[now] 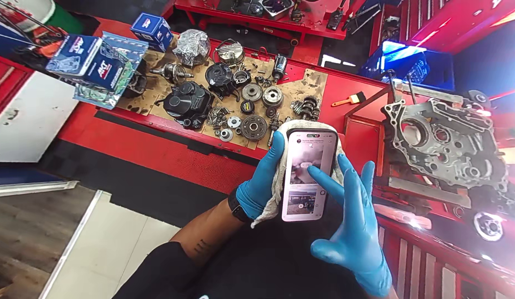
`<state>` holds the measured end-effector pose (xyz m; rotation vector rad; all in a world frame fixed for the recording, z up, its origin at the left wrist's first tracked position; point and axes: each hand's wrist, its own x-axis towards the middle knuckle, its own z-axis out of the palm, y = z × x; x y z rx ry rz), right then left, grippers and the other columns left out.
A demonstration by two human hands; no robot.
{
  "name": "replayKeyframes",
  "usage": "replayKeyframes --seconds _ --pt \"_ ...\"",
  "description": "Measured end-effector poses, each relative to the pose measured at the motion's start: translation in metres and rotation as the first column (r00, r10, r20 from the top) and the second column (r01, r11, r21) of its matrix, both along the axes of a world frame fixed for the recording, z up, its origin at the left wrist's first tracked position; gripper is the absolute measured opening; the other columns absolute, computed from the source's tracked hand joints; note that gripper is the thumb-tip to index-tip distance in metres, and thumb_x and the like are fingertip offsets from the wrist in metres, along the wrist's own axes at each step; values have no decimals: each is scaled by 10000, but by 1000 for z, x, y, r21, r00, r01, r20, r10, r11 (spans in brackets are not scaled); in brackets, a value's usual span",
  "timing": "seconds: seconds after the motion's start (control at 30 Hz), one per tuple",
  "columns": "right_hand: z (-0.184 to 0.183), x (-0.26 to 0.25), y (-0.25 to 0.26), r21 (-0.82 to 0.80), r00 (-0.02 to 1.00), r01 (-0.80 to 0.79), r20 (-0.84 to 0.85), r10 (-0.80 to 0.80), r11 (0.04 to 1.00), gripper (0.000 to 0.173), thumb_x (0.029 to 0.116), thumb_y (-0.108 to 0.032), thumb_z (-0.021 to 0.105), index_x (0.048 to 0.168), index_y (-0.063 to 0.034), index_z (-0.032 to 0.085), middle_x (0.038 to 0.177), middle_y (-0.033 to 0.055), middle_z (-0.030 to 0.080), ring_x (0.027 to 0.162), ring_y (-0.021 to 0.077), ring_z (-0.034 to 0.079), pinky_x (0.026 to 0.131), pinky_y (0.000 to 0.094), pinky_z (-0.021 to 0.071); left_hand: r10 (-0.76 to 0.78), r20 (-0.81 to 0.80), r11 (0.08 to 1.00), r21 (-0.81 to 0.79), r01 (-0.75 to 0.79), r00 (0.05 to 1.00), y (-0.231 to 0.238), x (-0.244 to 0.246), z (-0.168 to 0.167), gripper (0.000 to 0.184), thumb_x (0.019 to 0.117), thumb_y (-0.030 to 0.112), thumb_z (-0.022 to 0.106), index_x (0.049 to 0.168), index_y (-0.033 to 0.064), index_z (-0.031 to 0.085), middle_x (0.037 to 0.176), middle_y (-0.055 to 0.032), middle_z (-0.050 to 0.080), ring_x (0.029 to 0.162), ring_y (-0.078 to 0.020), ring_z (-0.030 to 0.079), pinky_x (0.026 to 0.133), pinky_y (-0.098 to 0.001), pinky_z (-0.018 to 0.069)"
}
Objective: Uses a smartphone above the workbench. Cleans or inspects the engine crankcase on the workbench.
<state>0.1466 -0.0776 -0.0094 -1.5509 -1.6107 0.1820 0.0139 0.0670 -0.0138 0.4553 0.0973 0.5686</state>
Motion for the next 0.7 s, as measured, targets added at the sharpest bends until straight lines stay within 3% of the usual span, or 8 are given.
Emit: replayKeyframes --seconds 0.27,0.7 --pt "1 0 -2 10 1000 -4 -10 4 1000 1010 854 -849 451 1621 -234 221 1576 -90 477 1548 171 269 1224 670 -76 11 3 1000 27 -11 1000 0 0 0 525 1017 570 481 1279 143 640 1187 -45 727 1141 -122 681 1001 -316 556" --pt "-1 4 -6 68 998 13 -55 -9 998 1030 856 -833 462 1652 -314 67 1550 -131 502 1519 216 347 1228 709 13 -2 7 1000 0 2 1000 1 0 0 540 1008 580 499 1279 138 649 1190 -60 725 1144 -133 681 1000 -331 559"
